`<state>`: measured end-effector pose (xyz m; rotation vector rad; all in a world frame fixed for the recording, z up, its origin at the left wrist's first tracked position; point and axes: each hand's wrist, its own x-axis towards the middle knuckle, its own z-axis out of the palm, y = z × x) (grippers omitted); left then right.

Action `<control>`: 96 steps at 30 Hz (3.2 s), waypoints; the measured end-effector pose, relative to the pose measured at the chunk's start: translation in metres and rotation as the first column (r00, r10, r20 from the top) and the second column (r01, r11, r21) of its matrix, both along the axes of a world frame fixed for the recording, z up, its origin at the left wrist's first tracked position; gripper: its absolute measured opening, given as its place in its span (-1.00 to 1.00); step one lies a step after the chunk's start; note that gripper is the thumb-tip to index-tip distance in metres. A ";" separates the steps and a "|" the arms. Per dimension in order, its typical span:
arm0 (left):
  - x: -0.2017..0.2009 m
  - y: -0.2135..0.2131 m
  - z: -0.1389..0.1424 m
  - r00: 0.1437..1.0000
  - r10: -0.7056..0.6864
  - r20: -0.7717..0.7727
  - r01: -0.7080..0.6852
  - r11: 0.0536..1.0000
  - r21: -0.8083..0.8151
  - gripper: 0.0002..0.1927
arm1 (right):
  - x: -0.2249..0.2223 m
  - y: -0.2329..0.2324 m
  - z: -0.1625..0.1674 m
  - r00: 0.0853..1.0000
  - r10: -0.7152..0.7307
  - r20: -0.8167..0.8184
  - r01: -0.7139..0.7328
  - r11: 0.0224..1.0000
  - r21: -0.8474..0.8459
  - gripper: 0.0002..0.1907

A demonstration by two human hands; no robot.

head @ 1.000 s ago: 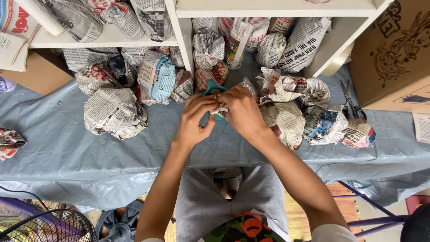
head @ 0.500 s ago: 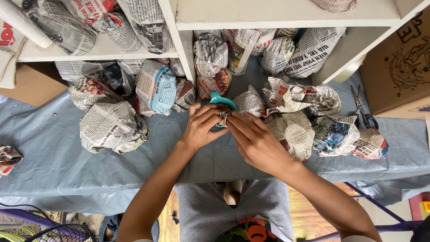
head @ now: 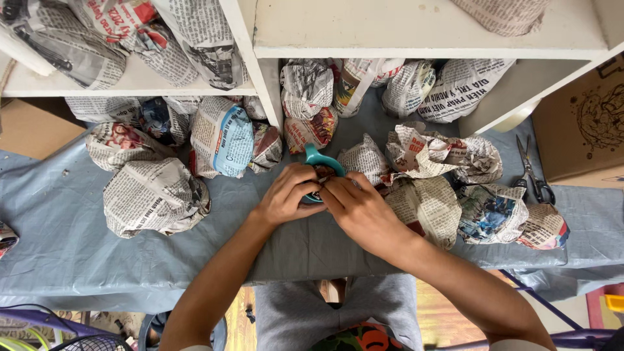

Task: The person wraps glass cups in sheets of newspaper, folding and pressing the paper around each cup by hand, and places the wrapped cups into a cubby shelf. They repeat the wrapping for several cups, occasionally setting a cup into a plastic container on the table.

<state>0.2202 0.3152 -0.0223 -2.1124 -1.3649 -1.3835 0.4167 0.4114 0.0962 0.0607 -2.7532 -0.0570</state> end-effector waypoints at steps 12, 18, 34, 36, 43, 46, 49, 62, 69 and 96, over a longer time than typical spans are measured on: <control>0.005 -0.008 0.038 0.990 0.079 -0.118 -0.086 0.995 -0.059 -0.71 | -0.004 0.005 0.002 0.976 0.033 0.216 -0.019 0.998 -0.063 -0.67; 0.011 -0.010 0.045 0.988 0.103 -0.114 -0.117 0.985 -0.123 -0.72 | -0.001 0.003 0.005 0.945 0.041 0.325 0.044 0.968 -0.248 -0.61; 0.034 -0.009 0.024 0.974 0.225 0.035 -0.226 0.973 0.043 -0.62 | 0.088 0.134 -0.010 0.746 -0.467 0.475 0.666 0.509 -0.546 -0.21; 0.033 -0.010 0.024 0.972 0.229 0.059 -0.232 0.972 0.039 -0.59 | 0.090 0.141 -0.023 0.769 -0.511 0.384 0.634 0.536 -0.558 -0.45; 0.034 -0.010 0.023 0.974 0.222 0.037 -0.223 0.974 0.029 -0.61 | 0.104 0.161 -0.041 0.831 -0.505 0.232 0.503 0.505 -0.702 -0.73; 0.033 -0.010 0.021 0.972 0.230 0.052 -0.232 0.972 0.031 -0.59 | 0.110 0.162 -0.036 0.853 -0.468 0.230 0.464 0.480 -0.744 -0.75; 0.032 -0.009 0.018 0.971 0.228 0.077 -0.230 0.973 0.025 -0.56 | 0.102 0.155 -0.032 0.847 -0.499 0.183 0.431 0.444 -0.785 -0.57; 0.028 -0.007 0.009 0.972 0.223 0.074 -0.225 0.974 0.012 -0.52 | 0.055 0.123 -0.009 0.627 -0.425 0.653 0.688 0.696 -0.207 -0.35; 0.028 -0.009 0.002 0.974 0.224 -0.019 -0.224 0.974 -0.019 -0.55 | 0.033 0.119 -0.019 0.597 -0.491 0.635 0.662 0.749 -0.043 -0.46; 0.216 0.001 0.093 -0.017 -0.215 0.977 0.365 0.908 0.206 -0.25 | 0.159 0.018 -0.046 0.904 -0.371 -0.210 -0.390 -0.521 -0.759 -0.79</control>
